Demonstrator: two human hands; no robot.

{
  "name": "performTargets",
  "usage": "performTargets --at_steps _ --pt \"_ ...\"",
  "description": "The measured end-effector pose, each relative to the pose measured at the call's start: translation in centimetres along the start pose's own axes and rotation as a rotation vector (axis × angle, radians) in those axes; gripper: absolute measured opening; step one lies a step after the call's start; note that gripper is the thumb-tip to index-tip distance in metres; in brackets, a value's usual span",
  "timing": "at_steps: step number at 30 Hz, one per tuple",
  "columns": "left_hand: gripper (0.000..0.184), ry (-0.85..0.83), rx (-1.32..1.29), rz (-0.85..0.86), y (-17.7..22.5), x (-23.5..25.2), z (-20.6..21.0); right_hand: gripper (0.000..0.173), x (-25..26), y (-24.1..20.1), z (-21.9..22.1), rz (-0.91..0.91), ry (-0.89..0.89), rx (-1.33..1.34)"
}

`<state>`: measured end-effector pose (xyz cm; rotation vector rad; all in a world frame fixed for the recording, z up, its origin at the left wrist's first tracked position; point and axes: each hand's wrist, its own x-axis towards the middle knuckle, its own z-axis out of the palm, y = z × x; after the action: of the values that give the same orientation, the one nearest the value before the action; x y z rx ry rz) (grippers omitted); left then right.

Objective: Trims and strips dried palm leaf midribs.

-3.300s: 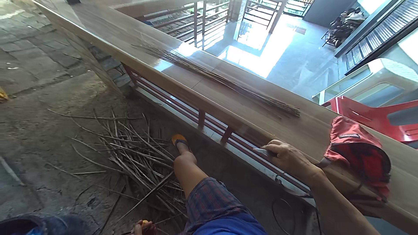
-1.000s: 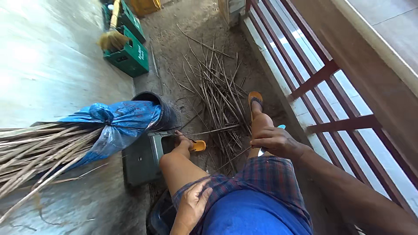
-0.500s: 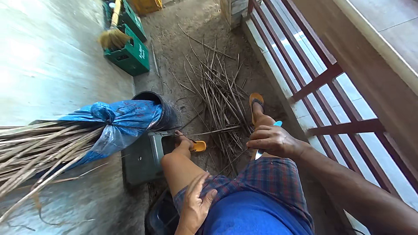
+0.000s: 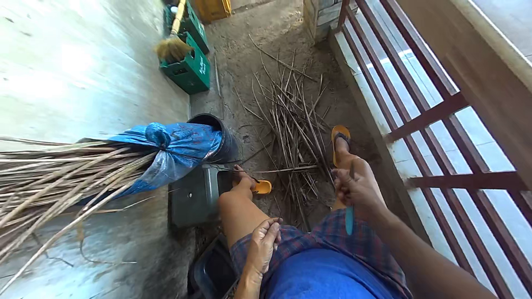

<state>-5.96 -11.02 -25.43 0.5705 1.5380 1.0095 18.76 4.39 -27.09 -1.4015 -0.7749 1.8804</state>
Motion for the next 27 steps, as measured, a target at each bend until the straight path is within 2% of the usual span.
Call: performTargets --at_steps 4,8,10,12,15,17,19,27 --pt "0.024 -0.014 -0.096 -0.068 0.7 0.7 0.5 0.024 -2.0 5.7 1.0 0.092 -0.027 -0.022" --pt "0.024 -0.017 -0.140 -0.102 1.1 1.1 0.5 0.036 -3.9 9.2 1.7 -0.058 -0.124 -0.126" --pt "0.023 -0.016 -0.159 -0.110 1.2 1.1 0.7 0.044 -3.9 9.2 1.9 -0.175 -0.163 -0.192" --pt "0.021 -0.017 -0.168 -0.108 1.4 1.0 0.8 0.045 -3.7 8.0 2.4 -0.241 -0.227 -0.226" --pt "0.018 -0.014 -0.165 -0.086 1.5 0.9 1.0 0.046 -3.7 5.8 3.4 -0.283 -0.471 -0.253" --pt "0.016 -0.029 -0.156 -0.061 1.5 0.7 1.0 0.047 -3.8 5.1 4.7 -0.214 -0.646 -0.186" --pt "0.015 -0.058 -0.158 -0.041 1.5 0.5 1.0 0.048 -3.8 5.2 6.0 -0.127 -0.725 -0.140" --pt "0.014 -0.133 -0.210 -0.006 0.9 -0.3 0.0 0.035 -3.7 5.6 7.8 0.025 -0.762 -0.013"
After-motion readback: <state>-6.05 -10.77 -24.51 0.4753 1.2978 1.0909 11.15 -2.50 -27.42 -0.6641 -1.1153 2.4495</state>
